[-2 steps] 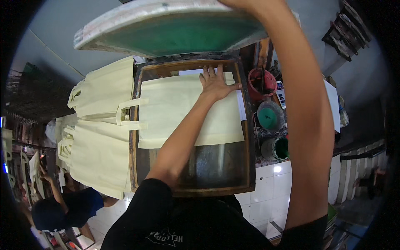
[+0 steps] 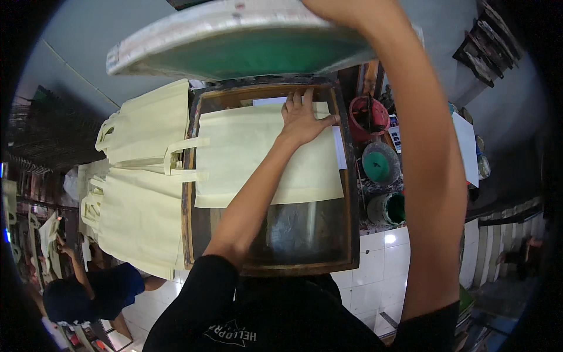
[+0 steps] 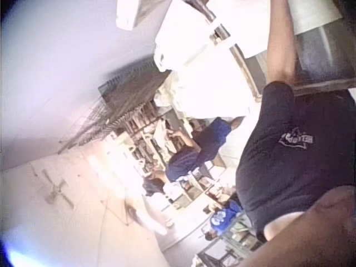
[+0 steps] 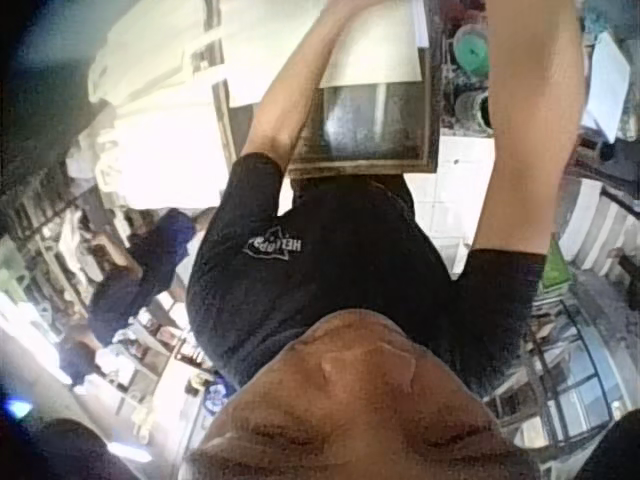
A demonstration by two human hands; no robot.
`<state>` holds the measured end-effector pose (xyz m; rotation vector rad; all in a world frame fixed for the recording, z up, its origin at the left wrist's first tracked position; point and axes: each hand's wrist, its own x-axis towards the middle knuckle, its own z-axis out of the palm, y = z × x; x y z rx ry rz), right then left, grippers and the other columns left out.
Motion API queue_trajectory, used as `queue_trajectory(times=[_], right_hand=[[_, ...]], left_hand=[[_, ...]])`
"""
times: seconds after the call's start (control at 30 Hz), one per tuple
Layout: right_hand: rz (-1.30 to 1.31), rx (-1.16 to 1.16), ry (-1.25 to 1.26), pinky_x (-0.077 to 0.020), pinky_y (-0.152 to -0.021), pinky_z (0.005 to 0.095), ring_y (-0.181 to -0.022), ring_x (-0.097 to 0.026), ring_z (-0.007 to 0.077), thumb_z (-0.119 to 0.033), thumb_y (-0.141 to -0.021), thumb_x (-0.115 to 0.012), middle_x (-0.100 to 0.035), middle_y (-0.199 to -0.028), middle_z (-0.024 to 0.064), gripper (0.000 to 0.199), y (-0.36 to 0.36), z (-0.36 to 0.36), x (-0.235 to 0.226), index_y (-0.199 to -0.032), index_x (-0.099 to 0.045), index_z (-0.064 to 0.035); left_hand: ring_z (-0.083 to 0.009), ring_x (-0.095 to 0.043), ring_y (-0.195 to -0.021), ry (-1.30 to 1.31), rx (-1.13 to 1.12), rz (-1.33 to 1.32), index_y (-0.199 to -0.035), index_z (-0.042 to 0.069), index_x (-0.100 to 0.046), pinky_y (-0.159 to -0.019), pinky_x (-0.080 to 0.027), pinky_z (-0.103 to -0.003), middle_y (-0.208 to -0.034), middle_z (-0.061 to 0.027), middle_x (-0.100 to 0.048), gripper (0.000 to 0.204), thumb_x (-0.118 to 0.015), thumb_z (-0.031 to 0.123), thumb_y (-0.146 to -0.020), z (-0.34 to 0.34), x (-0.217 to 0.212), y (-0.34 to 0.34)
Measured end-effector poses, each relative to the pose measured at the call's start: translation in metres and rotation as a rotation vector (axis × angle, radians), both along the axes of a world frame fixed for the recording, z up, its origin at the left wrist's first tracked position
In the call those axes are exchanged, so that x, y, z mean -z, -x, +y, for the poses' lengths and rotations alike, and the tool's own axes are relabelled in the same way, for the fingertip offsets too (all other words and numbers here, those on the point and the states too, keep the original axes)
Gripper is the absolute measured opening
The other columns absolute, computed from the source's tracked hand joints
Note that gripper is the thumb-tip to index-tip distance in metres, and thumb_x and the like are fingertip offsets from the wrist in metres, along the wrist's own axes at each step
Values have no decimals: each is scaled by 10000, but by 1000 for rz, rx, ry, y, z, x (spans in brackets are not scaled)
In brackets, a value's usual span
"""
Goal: The person screen prints designs onto yellow tote bags by placing each bag on the printing station, lowering the screen, and using a squeegee to apply green ink.
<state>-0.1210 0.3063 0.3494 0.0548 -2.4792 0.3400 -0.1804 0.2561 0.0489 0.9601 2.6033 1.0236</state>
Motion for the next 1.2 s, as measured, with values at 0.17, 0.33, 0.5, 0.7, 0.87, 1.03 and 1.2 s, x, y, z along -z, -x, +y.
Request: queue_trajectory(times=[0.17,0.33,0.5,0.7,0.87,1.03,1.2], right_hand=[[102,-31,-53,-471,-640,462,-740,-651,381,-255,-935,-667,-646,-803,231,260,-53,-13,77,-969,-709,-1],[-61,-83,189,-576,-786,436,-889,-724,363,-141,-912,-705,-728,-941,195,219,-133,-62,199,-1079,-696,1],[-282,-101,-17,-570,-743,448,-856,-715,362,-163,-912,-702,-725,-916,186,194,-132,-73,288,-1038,-675,-18],[-396,-170,102,-537,-661,459,-799,-693,362,-226,-930,-682,-705,-854,174,183,-119,-56,248,-990,-673,-53],[-469,-204,95,-534,-638,456,-762,-690,342,-188,-914,-684,-696,-834,153,156,-161,-83,263,-983,-648,-54],[-259,-156,-50,-557,-617,442,-784,-709,314,-155,-875,-658,-704,-844,127,126,-129,-81,299,-963,-646,-65],[-424,-76,-170,-541,-636,460,-765,-702,340,-262,-929,-679,-684,-785,170,205,-14,-22,305,-942,-638,-61]], left_hand=[[-288,-690,-1106,-872,208,-547,-1288,-89,-585,-994,-515,-391,-1214,-222,-688,531,-686,324,-970,-133,-66,-67],[-203,-708,-802,-791,-26,-961,-1028,-63,-706,-767,-550,-314,-937,-175,-757,283,-647,213,-1006,-245,-20,-148],[-174,-689,-652,-660,-215,-1037,-916,-41,-704,-637,-550,-296,-864,-161,-744,298,-676,244,-997,-252,48,-179],[-172,-675,-616,-639,-232,-1136,-914,-43,-688,-618,-543,-289,-803,-133,-721,287,-707,236,-976,-259,53,-172],[-169,-669,-604,-662,-251,-1125,-914,-47,-686,-601,-536,-283,-769,-123,-707,268,-704,213,-977,-256,52,-177],[-168,-652,-584,-702,-278,-1147,-938,-54,-669,-574,-543,-293,-741,-116,-691,222,-686,162,-986,-258,56,-181],[-187,-676,-611,-690,-251,-1190,-964,-52,-668,-609,-560,-307,-762,-134,-703,178,-659,124,-988,-260,54,-177]])
